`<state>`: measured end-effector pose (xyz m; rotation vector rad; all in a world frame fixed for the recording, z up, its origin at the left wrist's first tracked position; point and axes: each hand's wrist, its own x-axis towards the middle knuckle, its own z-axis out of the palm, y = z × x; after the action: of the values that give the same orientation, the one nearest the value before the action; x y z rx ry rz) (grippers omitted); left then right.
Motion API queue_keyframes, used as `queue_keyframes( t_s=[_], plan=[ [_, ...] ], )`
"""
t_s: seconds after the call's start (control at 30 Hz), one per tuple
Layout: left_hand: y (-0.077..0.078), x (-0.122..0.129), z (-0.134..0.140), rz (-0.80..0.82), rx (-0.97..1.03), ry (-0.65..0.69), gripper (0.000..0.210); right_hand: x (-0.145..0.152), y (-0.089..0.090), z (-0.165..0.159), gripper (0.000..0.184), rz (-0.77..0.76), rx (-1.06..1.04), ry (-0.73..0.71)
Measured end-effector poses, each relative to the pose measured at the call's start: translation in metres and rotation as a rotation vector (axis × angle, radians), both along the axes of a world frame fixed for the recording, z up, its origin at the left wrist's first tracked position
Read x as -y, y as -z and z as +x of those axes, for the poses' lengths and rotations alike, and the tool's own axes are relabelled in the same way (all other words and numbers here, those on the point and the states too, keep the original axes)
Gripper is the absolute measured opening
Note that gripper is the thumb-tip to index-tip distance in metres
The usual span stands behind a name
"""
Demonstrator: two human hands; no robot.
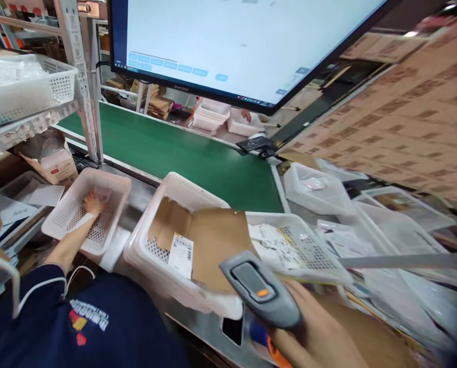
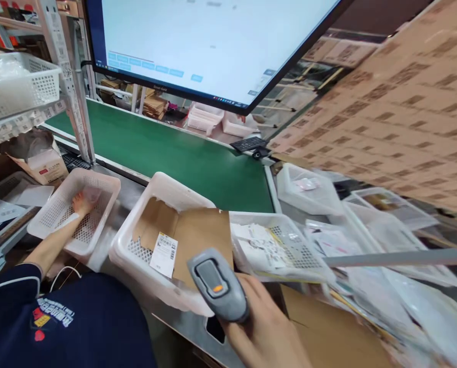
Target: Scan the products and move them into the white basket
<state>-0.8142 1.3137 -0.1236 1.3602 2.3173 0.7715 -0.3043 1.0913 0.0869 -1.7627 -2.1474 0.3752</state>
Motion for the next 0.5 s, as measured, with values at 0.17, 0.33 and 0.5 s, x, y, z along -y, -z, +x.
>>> queue_keyframes(
  t_s=[0.17, 0.33, 0.5],
  plan=[
    [-0.052, 0.002, 0.03, 0.349, -0.216, 0.353, 0.101, -0.02, -0.032, -0.075, 0.043, -0.058, 0.035, -0.125],
    [-0.107, 0.034, 0.088, 0.778, -0.39, 0.578, 0.091, -0.043, -0.058, -0.132, 0.058, -0.232, 0.222, -0.153],
    [-0.137, 0.064, 0.133, 0.933, -0.477, 0.735, 0.099, -0.039, -0.056, -0.133, 0.071, -0.29, 0.253, -0.138]
  ],
)
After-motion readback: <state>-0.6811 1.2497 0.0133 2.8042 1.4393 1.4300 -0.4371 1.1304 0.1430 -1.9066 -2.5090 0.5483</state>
